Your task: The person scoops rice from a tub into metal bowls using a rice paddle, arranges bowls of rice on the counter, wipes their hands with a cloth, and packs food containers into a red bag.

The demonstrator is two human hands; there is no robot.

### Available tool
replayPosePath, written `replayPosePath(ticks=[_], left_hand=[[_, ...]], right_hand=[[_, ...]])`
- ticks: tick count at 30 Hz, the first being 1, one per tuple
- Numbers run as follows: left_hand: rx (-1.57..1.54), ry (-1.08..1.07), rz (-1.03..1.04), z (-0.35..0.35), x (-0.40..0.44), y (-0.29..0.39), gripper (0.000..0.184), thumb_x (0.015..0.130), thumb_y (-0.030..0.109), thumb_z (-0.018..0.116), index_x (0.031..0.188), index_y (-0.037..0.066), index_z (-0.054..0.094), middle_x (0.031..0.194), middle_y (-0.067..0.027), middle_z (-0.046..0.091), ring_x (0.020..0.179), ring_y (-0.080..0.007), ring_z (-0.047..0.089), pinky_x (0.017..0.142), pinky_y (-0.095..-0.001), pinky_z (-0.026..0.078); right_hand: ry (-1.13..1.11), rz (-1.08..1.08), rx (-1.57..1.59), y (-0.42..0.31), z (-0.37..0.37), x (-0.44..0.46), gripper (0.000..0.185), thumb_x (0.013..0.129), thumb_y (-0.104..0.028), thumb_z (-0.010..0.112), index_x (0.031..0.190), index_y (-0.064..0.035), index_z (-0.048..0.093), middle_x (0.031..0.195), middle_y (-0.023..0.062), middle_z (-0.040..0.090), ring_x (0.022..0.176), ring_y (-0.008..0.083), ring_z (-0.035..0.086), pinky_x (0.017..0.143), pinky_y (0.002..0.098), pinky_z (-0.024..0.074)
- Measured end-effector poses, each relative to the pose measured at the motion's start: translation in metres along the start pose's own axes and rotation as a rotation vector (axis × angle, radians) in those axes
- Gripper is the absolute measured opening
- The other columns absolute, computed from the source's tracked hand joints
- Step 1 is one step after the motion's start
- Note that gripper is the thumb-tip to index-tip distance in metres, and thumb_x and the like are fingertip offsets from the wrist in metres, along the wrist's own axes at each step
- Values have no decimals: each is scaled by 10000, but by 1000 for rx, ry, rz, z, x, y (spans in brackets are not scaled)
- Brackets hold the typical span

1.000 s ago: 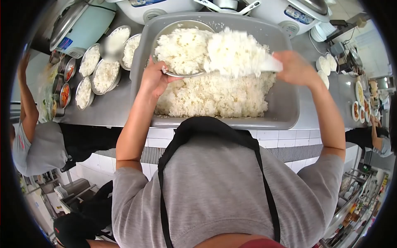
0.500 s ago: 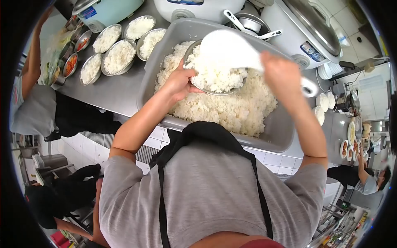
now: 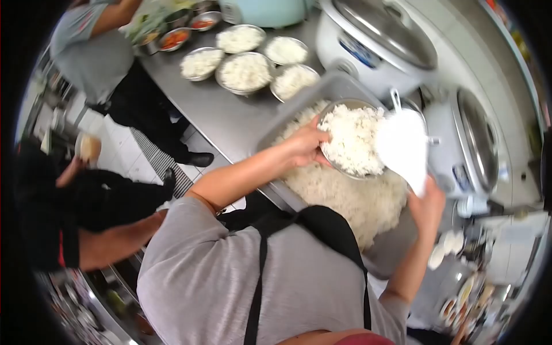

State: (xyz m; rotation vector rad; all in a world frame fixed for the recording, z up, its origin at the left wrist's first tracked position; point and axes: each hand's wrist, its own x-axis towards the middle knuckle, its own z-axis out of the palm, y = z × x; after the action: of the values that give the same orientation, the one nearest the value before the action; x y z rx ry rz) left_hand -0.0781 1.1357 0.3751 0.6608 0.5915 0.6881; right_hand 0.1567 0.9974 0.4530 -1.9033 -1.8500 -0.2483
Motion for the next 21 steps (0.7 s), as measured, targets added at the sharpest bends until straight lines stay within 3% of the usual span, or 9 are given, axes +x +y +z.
replayPosePath(ticks=[1, 5, 10, 11, 13, 15, 17, 19, 21], left_hand=[[-7, 19, 45, -5, -9, 3, 711, 736, 0, 471, 1337, 159, 126, 1173, -126, 457, 919, -298, 567, 613, -492, 530], [-228, 13, 309, -54, -56, 25, 607, 742, 7, 394, 1303, 133, 201, 1203, -160, 423, 952, -317, 553, 616, -501, 532], [-112, 536, 637, -117, -115, 59, 538, 735, -3, 365, 1262, 47, 267, 1132, -196, 479, 915, -311, 577, 551, -396, 562], [-13, 687, 697, -123, -124, 64, 536, 739, -13, 353, 1263, 42, 256, 1128, -199, 480, 913, -316, 577, 561, -397, 563], [-58, 802, 682, -166, -129, 63, 554, 742, -32, 321, 1270, 87, 203, 1154, -184, 457, 909, -334, 572, 581, -432, 557], [-137, 885, 681, -210, -119, 57, 536, 752, -29, 325, 1260, 92, 207, 1148, -178, 462, 889, -338, 577, 550, -439, 554], [-233, 939, 652, -264, -104, 49, 524, 761, -15, 342, 1252, 130, 226, 1135, -172, 470, 865, -328, 586, 503, -425, 551], [-75, 1120, 581, -262, -86, 54, 499, 772, 8, 358, 1234, 164, 250, 1120, -162, 480, 855, -319, 588, 503, -430, 547], [-85, 1115, 535, -271, -72, 64, 480, 778, 40, 370, 1222, 166, 236, 1100, -141, 491, 841, -312, 591, 519, -433, 538]], right_hand=[[75, 26, 169, 6, -9, -1, 237, 614, -45, 595, 842, 4, 552, 722, 175, 570, 658, 348, 558, 594, 375, 438], [21, 246, 121, 53, -7, -27, 248, 621, -35, 592, 856, 27, 540, 707, 191, 559, 651, 345, 547, 600, 376, 418], [-95, 366, 43, 78, 4, -58, 244, 636, -41, 588, 856, 50, 535, 714, 209, 554, 653, 339, 538, 615, 372, 411], [-54, 374, 116, 74, 7, -60, 210, 651, -52, 580, 826, 45, 517, 681, 157, 520, 623, 266, 483, 590, 356, 388], [-17, 371, 198, 67, 12, -58, 181, 666, -63, 572, 795, 40, 498, 648, 105, 486, 593, 193, 428, 565, 340, 364], [-74, 406, 151, 62, 15, -51, 225, 651, -56, 588, 830, 68, 535, 717, 201, 553, 627, 321, 519, 610, 371, 403], [-35, 330, 109, 69, 24, -54, 225, 653, -55, 589, 832, 69, 534, 707, 198, 551, 622, 315, 519, 607, 370, 404], [21, 264, 60, 69, 27, -53, 225, 654, -54, 590, 833, 71, 534, 698, 194, 550, 616, 309, 518, 604, 368, 406], [-19, 310, 116, 61, 22, -54, 236, 652, -55, 598, 840, 73, 535, 700, 202, 558, 625, 313, 533, 605, 370, 413]])
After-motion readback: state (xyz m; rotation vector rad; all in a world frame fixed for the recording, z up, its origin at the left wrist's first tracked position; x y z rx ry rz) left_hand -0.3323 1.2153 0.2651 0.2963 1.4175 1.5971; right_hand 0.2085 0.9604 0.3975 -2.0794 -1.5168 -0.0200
